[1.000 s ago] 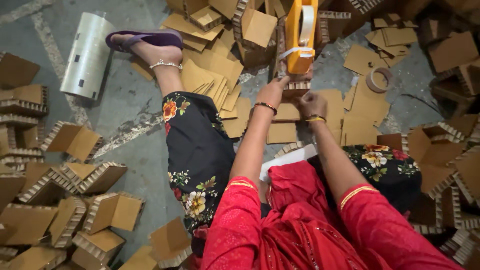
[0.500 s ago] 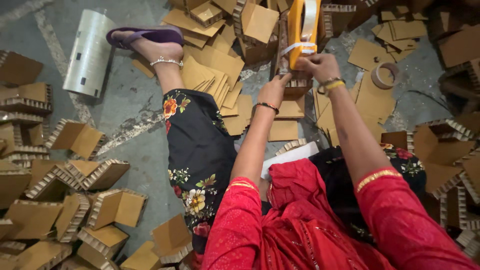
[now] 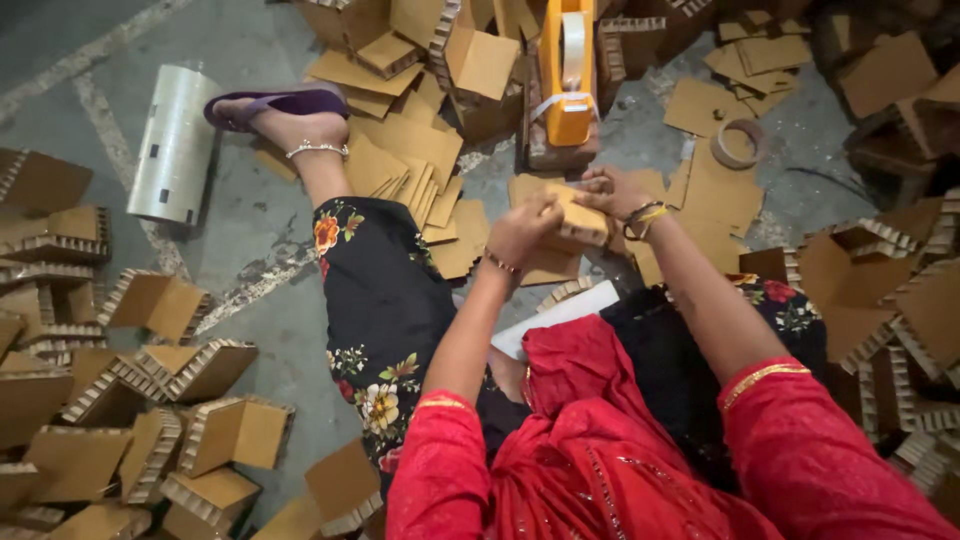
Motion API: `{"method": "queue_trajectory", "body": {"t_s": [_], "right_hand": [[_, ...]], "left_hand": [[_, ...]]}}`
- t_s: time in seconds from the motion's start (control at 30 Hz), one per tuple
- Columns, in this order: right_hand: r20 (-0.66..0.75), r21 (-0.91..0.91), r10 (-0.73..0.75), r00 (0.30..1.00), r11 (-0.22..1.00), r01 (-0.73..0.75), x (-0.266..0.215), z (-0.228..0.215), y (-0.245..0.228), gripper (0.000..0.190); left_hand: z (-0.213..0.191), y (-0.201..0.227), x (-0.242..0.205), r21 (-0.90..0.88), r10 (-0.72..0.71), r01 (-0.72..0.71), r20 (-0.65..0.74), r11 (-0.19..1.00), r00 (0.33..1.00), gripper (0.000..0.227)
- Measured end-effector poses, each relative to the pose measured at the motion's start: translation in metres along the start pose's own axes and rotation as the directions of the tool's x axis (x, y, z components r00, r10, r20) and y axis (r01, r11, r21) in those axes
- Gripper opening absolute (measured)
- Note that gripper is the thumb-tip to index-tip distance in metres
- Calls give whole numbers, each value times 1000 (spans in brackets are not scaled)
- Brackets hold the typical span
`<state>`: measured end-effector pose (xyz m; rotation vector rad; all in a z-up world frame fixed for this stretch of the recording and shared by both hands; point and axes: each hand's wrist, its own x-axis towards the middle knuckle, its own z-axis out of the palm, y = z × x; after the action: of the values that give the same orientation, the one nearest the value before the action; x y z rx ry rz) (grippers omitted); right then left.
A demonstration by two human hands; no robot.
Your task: The person sits on the floor and assembles small cardboard boxes by folding flat pieces and securing the edges with a tape dispenser. They repeatedly pick up flat cardboard, fold it into a box shape, and apply tape to the seams.
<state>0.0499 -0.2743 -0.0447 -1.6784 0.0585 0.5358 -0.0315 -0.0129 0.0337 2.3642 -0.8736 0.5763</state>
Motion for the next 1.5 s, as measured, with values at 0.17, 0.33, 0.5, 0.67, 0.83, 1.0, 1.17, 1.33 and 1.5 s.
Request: {"method": "queue_trajectory", "body": {"t_s": [0.17, 0.33, 0.5, 0.67, 0.83, 1.0, 1.17, 1.33, 1.5], "right_hand": [[-35, 286, 12, 999, 958, -1, -22, 20, 10, 36], [148, 58, -344, 927, 939, 339, -52, 47, -35, 54], [-225, -241, -469, 854, 876, 417, -100, 107, -79, 55], [-238, -601, -552, 799, 730, 325, -95, 79, -105, 44], [10, -677, -615, 789, 576, 458, -84, 63, -93, 43], [21, -685, -600, 800, 574, 448, -73, 63, -91, 43], [-11, -632, -595, 803, 626, 456, -71, 60, -78, 44], [-242, 102, -518, 820, 827, 553, -23, 42, -62, 25], [-332, -12, -208, 920, 976, 216, 64, 4, -109, 29]], "left_hand": [[-5, 12, -36, -87, -127, 113, -172, 990, 977, 26], [-21, 19, -30, -273, -628, 581, -504, 767, 593, 29], [9, 6, -43, -270, -772, 743, -406, 612, 489, 64], [5, -11, -57, 52, -663, 852, 653, 520, 365, 62], [-47, -3, -35, -120, -469, 792, 749, 599, 468, 67], [-61, -4, 11, -26, -212, 214, 59, 977, 976, 83], [-32, -23, 49, -145, -421, 508, 394, 849, 817, 65], [4, -38, 38, -29, -492, 539, 370, 842, 788, 43], [21, -40, 22, -61, -500, 524, 223, 850, 837, 50]]}}
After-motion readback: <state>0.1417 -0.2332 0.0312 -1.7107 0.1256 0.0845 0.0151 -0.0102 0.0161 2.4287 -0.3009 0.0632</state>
